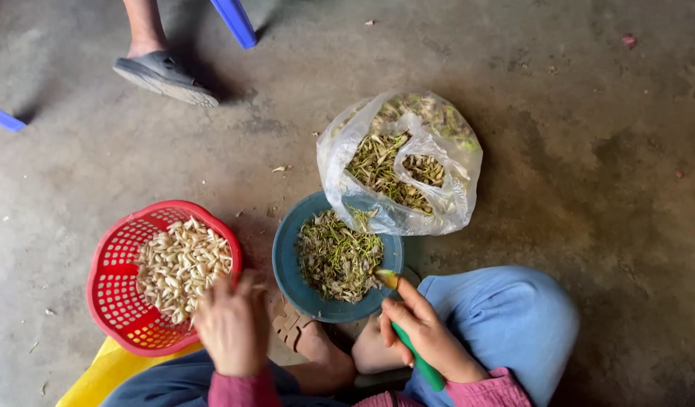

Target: Trimming and peeling small garlic bulbs using a hand knife

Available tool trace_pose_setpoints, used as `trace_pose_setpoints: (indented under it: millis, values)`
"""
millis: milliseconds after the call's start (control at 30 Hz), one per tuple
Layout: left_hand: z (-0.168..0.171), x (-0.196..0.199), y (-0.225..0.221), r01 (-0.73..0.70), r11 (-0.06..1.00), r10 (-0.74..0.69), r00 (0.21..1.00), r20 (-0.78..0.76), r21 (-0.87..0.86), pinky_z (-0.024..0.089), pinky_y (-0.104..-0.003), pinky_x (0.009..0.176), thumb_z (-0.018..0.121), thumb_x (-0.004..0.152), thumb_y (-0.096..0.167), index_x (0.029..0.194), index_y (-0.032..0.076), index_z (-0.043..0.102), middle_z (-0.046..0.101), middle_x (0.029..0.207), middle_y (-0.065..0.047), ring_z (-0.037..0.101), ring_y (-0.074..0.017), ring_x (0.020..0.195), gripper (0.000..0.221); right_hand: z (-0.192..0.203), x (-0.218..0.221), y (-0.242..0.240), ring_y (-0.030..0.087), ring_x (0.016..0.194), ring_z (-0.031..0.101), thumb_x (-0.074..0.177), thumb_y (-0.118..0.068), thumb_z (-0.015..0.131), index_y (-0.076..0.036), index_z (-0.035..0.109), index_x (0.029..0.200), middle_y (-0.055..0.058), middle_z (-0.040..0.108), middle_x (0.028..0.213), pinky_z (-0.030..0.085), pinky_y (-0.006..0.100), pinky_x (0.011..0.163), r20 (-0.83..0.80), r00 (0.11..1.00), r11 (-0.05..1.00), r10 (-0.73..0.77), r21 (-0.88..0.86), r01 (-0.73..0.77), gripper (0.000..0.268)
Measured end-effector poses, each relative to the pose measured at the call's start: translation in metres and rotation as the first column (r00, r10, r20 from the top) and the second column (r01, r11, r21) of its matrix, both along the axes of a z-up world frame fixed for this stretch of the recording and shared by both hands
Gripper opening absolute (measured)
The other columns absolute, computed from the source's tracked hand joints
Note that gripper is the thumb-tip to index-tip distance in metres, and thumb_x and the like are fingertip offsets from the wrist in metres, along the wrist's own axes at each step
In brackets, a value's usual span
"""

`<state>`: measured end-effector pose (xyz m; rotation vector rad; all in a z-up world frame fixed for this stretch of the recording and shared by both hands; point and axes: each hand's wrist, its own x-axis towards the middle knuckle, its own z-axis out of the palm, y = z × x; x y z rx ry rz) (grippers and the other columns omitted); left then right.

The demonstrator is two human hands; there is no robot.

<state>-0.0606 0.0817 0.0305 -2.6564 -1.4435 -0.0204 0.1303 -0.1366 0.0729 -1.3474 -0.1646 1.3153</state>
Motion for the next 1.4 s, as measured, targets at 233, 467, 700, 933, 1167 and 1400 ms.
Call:
trace_pose_setpoints:
  millis: [233,467,700,933,1167,1400]
  values:
    - [-0.125,0.068,-0.021,0.227,0.808,-0.02,0.933,0.36,-0.543,0.06,-0.041,0.076,0.06,0.091,0.013,0.101,0.015,0.08,0.076,0.104,-0.01,0.071,-0.029,0.081,0.023,0.02,0.013,-0.009,0.011,0.037,0.039,0.105,-0.009,0.048,-0.008,0.055,0.149,0.015,0.062,0.067,0.032,0.024,0.032,-0.267,0.964,0.962,-0.001,0.262,0.073,0.044]
    - [-0.301,0.083,-0.061,0.281,0.79,-0.301,0.952,0.053,-0.545,0.06,-0.045,0.066,0.057,0.091,0.01,0.1,0.01,0.073,0.07,0.094,-0.014,0.069,-0.0331,0.077,0.018,0.052,0.039,-0.022,0.011,0.036,0.04,0.103,-0.011,0.049,0.001,0.056,0.142,0.015,0.064,0.065,0.032,0.024,0.03,0.023,0.999,0.99,0.041,0.133,-0.044,0.041]
    - [-0.199,0.078,-0.046,0.303,0.678,0.036,0.896,0.442,-0.669,0.058,-0.038,0.069,0.079,0.078,0.023,0.094,0.016,0.085,0.076,0.095,-0.01,0.071,-0.0268,0.07,0.019,0.035,0.026,-0.014,0.009,0.037,0.04,0.101,-0.014,0.051,-0.006,0.049,0.153,0.011,0.064,0.065,0.032,0.023,0.031,0.058,0.997,0.991,0.047,0.123,-0.053,0.052]
    - [-0.072,0.077,-0.043,0.499,0.215,0.667,0.553,0.5,-0.84,0.062,-0.025,0.079,0.068,0.093,0.003,0.12,-0.004,0.076,0.081,0.101,-0.011,0.076,-0.0161,0.089,0.029,0.026,0.019,-0.007,0.009,0.037,0.04,0.102,-0.018,0.051,-0.012,0.047,0.155,0.008,0.064,0.064,0.032,0.023,0.033,0.065,0.99,0.99,0.126,0.049,-0.129,0.053]
    - [-0.01,0.061,-0.055,0.679,0.065,0.677,0.508,0.531,-0.732,0.058,-0.026,0.085,0.065,0.095,0.004,0.134,-0.005,0.066,0.079,0.118,-0.012,0.073,-0.0147,0.096,0.04,0.002,0.001,0.002,0.01,0.038,0.043,0.102,-0.019,0.053,-0.013,0.033,0.161,0.009,0.065,0.067,0.034,0.022,0.034,0.041,0.97,0.97,0.238,0.043,-0.24,0.063]
    - [0.007,0.046,-0.048,0.655,0.273,0.359,0.61,0.706,-0.704,0.056,-0.031,0.097,0.059,0.086,-0.001,0.137,0.003,0.062,0.072,0.133,-0.01,0.069,-0.0206,0.119,0.052,-0.005,0.001,-0.003,0.01,0.038,0.04,0.103,-0.018,0.052,-0.007,0.047,0.155,0.01,0.064,0.067,0.031,0.022,0.032,-0.057,0.994,0.993,0.089,0.086,-0.084,0.053]
